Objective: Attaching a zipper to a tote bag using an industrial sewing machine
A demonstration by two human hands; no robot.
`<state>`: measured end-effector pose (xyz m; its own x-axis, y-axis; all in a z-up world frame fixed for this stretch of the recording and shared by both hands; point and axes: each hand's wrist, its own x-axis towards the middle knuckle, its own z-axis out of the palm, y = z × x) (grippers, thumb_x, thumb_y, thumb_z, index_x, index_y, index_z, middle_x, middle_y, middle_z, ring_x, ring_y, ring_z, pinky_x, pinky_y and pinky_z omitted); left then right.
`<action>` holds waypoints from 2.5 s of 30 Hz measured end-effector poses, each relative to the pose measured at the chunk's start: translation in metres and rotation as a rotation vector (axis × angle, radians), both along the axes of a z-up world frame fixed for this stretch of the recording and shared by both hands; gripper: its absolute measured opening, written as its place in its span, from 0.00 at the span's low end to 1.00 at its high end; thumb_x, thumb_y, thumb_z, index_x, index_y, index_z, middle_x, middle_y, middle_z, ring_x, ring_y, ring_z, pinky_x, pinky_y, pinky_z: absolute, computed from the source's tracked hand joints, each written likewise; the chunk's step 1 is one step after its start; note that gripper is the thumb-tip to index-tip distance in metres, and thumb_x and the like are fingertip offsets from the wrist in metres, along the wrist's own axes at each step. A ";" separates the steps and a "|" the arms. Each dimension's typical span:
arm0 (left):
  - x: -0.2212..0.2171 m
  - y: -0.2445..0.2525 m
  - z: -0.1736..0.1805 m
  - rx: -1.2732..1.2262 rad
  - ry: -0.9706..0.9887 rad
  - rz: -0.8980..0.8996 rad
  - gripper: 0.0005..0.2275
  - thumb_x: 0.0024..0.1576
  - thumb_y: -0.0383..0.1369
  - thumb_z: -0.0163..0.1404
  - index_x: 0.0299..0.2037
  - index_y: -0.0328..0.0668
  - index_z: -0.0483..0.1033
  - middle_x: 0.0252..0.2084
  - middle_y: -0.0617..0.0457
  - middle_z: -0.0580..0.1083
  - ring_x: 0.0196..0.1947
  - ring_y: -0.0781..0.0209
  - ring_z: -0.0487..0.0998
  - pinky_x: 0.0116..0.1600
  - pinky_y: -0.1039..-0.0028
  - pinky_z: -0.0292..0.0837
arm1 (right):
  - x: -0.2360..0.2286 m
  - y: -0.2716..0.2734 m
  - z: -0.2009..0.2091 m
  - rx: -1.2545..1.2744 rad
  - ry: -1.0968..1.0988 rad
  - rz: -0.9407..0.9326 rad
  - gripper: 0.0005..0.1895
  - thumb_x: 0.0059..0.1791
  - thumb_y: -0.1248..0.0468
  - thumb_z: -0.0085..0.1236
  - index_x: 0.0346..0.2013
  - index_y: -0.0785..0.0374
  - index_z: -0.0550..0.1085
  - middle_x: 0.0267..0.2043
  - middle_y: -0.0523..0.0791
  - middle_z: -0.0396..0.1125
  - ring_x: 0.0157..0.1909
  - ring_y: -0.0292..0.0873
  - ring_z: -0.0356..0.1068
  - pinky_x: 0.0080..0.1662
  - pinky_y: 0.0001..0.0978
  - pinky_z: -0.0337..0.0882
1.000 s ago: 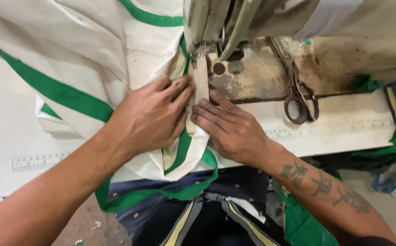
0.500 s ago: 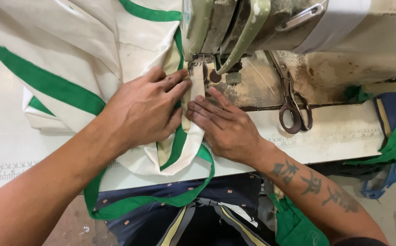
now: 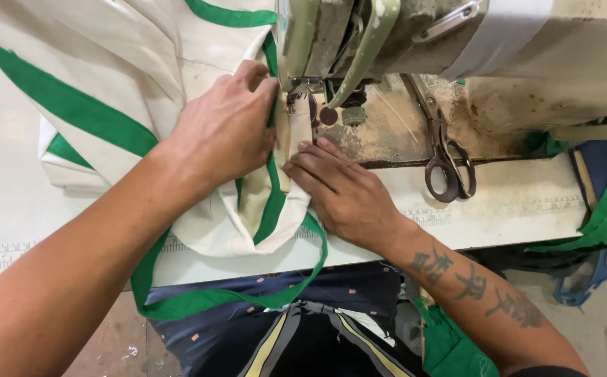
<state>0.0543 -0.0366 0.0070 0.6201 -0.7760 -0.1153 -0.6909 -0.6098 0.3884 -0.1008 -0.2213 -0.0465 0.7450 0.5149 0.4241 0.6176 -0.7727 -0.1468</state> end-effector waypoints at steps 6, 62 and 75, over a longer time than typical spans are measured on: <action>-0.011 0.018 -0.027 0.031 -0.523 -0.351 0.12 0.62 0.33 0.59 0.55 0.43 0.83 0.55 0.49 0.81 0.58 0.51 0.76 0.61 0.60 0.80 | 0.006 -0.007 -0.004 -0.096 -0.134 -0.015 0.21 0.61 0.76 0.47 0.69 0.71 0.74 0.66 0.57 0.76 0.71 0.53 0.73 0.79 0.54 0.60; -0.099 0.024 0.053 0.340 -0.068 -0.733 0.26 0.76 0.57 0.47 0.39 0.46 0.84 0.29 0.57 0.84 0.33 0.52 0.89 0.53 0.50 0.83 | -0.003 0.000 0.010 0.006 -0.167 0.053 0.19 0.65 0.67 0.40 0.57 0.72 0.79 0.60 0.57 0.76 0.64 0.55 0.77 0.71 0.50 0.74; -0.050 0.033 -0.032 0.003 -0.574 -0.333 0.30 0.67 0.47 0.43 0.70 0.28 0.72 0.71 0.36 0.73 0.68 0.45 0.73 0.73 0.63 0.65 | -0.007 -0.005 -0.002 0.103 -0.140 0.083 0.14 0.63 0.71 0.49 0.56 0.74 0.80 0.61 0.59 0.76 0.67 0.56 0.76 0.75 0.54 0.68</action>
